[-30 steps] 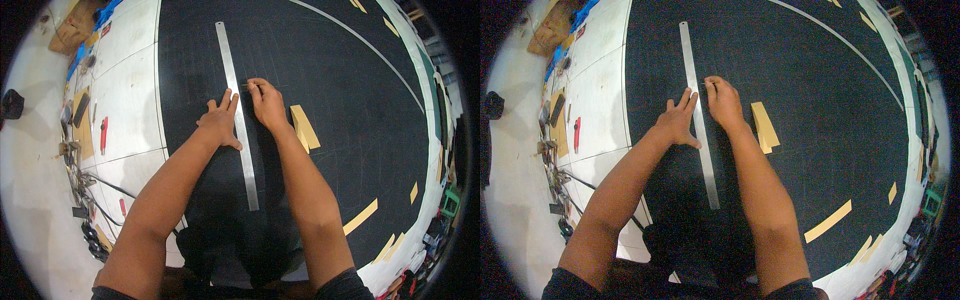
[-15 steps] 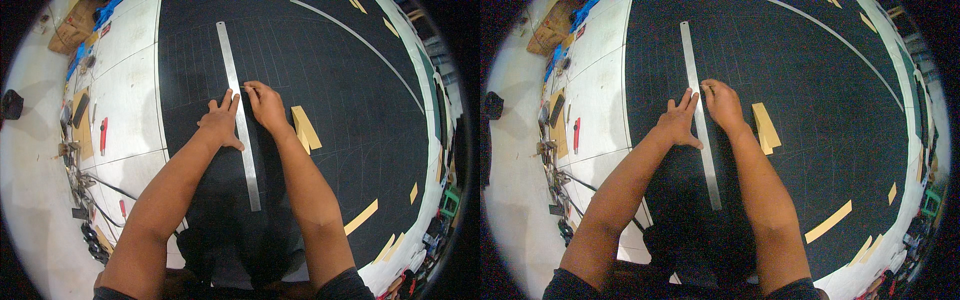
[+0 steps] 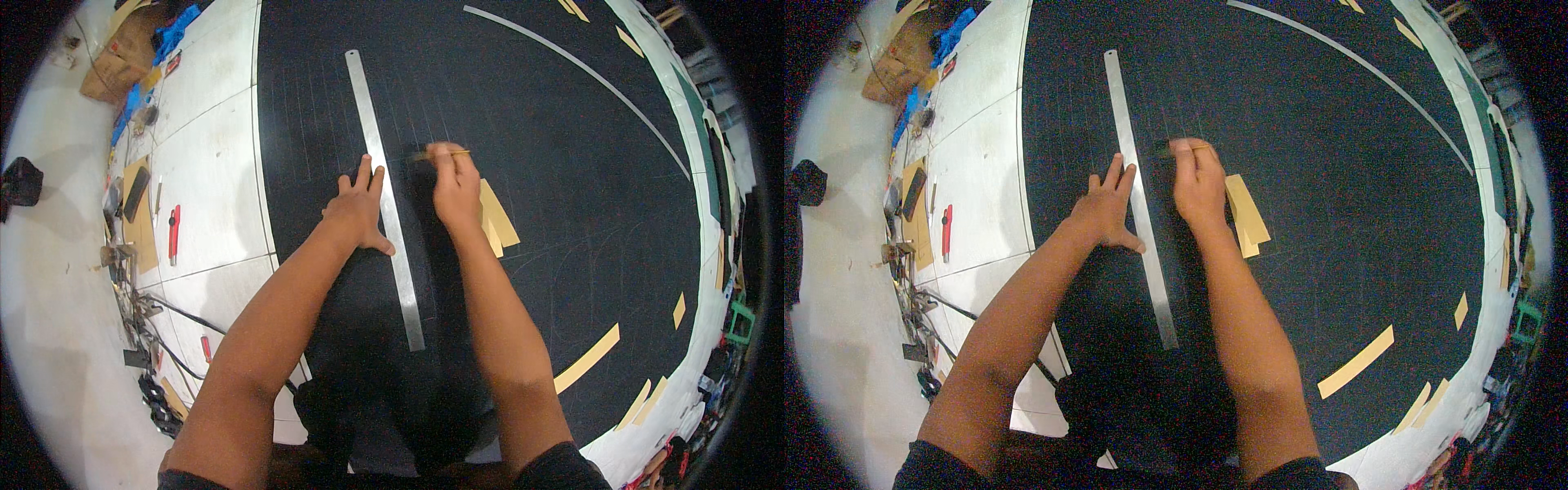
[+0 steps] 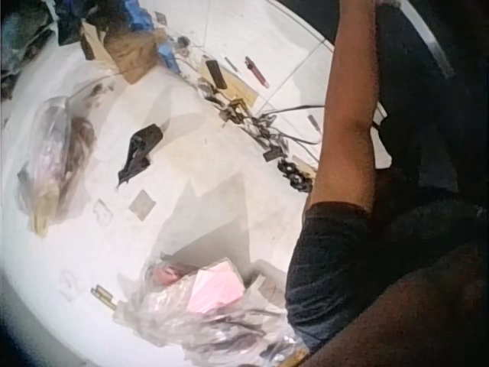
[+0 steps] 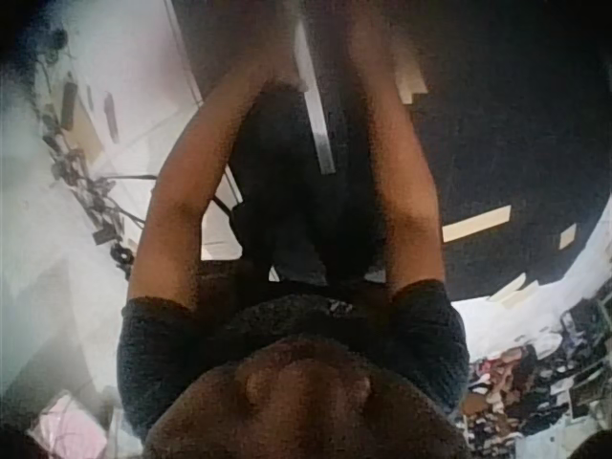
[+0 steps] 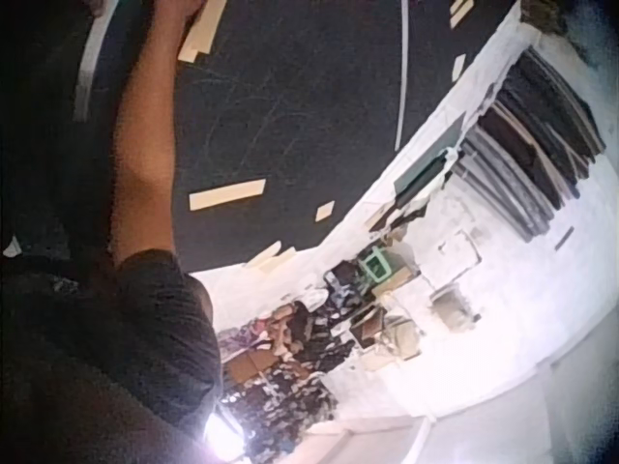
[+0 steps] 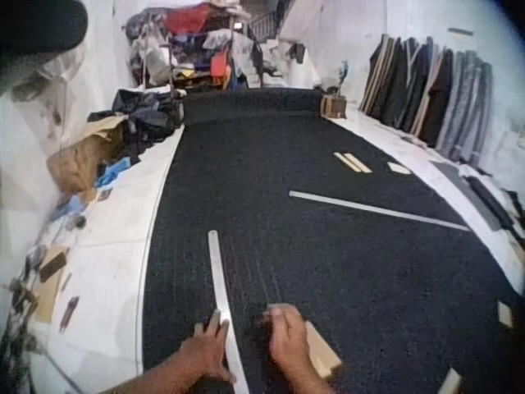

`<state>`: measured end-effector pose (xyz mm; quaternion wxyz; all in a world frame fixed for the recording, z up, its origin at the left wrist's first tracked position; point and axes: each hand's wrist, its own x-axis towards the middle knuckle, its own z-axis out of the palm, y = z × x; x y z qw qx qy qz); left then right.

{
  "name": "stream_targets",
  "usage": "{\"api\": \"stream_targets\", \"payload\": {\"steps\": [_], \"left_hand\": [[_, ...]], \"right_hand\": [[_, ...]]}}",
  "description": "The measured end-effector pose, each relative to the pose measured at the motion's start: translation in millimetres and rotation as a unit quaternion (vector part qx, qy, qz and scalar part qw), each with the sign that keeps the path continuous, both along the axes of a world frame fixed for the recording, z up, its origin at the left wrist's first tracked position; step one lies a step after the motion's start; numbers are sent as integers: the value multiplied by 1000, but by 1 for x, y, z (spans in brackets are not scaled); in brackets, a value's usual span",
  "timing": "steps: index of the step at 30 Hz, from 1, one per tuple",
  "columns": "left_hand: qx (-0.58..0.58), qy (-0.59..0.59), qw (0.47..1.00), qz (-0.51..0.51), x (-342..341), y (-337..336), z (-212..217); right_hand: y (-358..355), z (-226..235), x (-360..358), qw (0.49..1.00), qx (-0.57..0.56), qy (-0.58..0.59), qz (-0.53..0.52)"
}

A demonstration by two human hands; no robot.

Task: The person marks a large piece of dark fabric using a ruler and a marking tool, drawing a series of parallel lines.

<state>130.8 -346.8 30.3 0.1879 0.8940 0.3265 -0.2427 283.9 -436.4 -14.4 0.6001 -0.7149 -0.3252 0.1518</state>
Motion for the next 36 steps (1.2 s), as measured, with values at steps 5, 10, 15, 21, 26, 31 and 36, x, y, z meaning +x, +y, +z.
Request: {"api": "stream_targets", "payload": {"steps": [5,10,15,21,26,31,36], "left_hand": [[15,5,1000,-8,-22,-5,-7],[14,62,998,-30,-38,-23,21],[-29,40,987,-152,-125,-5,42],[-96,79,987,-105,-277,-31,87],[-234,17,971,53,-376,-138,52],[-327,4,938,114,-360,-214,19],[-297,23,952,76,-351,-212,-2]], "right_hand": [[-29,24,6,984,-93,149,-24],[-29,-17,31,943,-263,-195,58],[-7,18,18,913,-385,-108,85],[-6,7,36,883,-438,-158,64],[0,3,20,879,-420,-208,90],[1,4,17,862,-440,-238,81],[5,17,-3,854,-457,-215,121]]}}
